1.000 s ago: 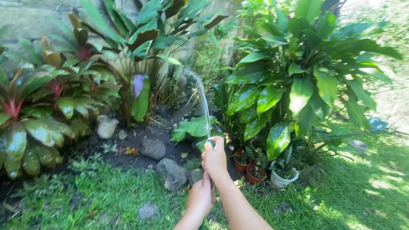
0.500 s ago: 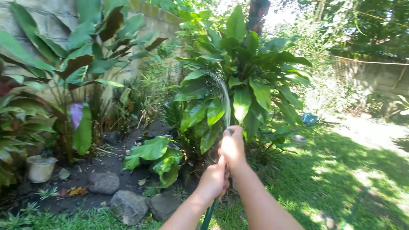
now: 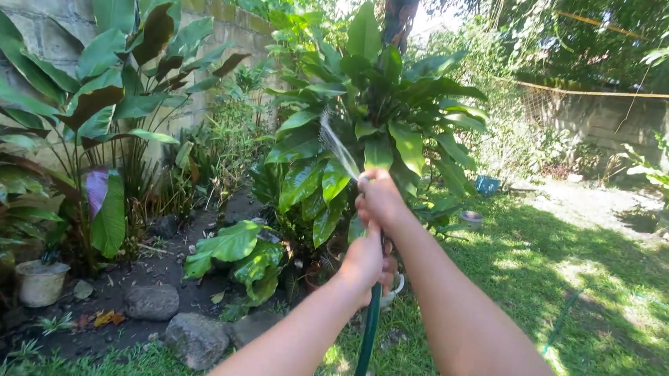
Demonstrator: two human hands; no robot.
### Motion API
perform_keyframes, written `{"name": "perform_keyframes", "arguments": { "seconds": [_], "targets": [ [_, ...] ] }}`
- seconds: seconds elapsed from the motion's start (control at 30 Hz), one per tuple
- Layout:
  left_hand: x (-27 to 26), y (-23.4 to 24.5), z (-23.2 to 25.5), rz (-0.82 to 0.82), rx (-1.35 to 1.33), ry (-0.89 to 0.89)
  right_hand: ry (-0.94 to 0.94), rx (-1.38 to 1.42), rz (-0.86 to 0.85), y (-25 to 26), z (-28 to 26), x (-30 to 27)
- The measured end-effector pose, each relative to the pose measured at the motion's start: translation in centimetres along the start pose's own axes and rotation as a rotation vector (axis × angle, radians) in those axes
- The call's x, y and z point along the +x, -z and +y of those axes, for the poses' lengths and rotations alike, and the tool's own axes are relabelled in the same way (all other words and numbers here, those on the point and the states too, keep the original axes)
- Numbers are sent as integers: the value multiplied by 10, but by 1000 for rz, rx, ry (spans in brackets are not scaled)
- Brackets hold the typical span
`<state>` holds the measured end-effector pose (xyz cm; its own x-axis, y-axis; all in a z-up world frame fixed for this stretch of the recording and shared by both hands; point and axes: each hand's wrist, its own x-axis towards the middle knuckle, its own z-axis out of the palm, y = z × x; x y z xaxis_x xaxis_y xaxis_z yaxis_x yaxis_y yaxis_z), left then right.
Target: Watering various garden plants and washing the area near a gate using a garden hose.
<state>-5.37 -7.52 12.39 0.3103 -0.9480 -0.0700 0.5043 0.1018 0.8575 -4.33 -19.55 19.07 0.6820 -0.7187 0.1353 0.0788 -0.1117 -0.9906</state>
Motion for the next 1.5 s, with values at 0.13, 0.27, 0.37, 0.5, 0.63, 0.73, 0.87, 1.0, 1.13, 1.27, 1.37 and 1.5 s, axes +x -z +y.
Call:
{"name": "perform_keyframes", "arguments": {
  "seconds": [0.13, 0.27, 0.37, 0.5, 0.63, 0.73, 0.87, 1.0, 1.13, 1.27, 1.37, 1.5],
  "targets": [
    [-21, -9, 24, 39, 60, 2, 110, -68, 47, -6, -2, 15],
    [-22, -3, 20, 41, 0, 95, 86, -19, 31, -8, 7, 18],
    [-18, 1, 10, 50, -35, 126, -2, -66, -97, -4, 11, 11],
    [-22, 2, 10, 90, -25, 147, -70, -33, -244, -4, 20, 11],
    [-22, 4, 11, 87, 72, 65, -8, 18, 47, -17, 5, -9],
    [-23, 6, 3, 81, 19, 79, -32, 9, 59, -14, 11, -12],
    [-19, 8, -2, 62, -1, 106, -68, 7, 51, -11, 16, -12],
    [-21, 5, 3, 67, 71, 51, 35, -34, 131, -14, 3, -22],
    [-35, -2, 7, 53, 58, 80, -24, 1, 63, -11, 5, -20],
    [-4, 4, -3, 39, 102, -36, 87, 32, 159, -1, -1, -23],
    [11, 4, -15, -26, 98, -117, 181, 24, 260, 10, -4, -28],
    [-22, -21, -12, -43, 221, -8, 193, 98, 290, 35, 13, -22]
  ]
}}
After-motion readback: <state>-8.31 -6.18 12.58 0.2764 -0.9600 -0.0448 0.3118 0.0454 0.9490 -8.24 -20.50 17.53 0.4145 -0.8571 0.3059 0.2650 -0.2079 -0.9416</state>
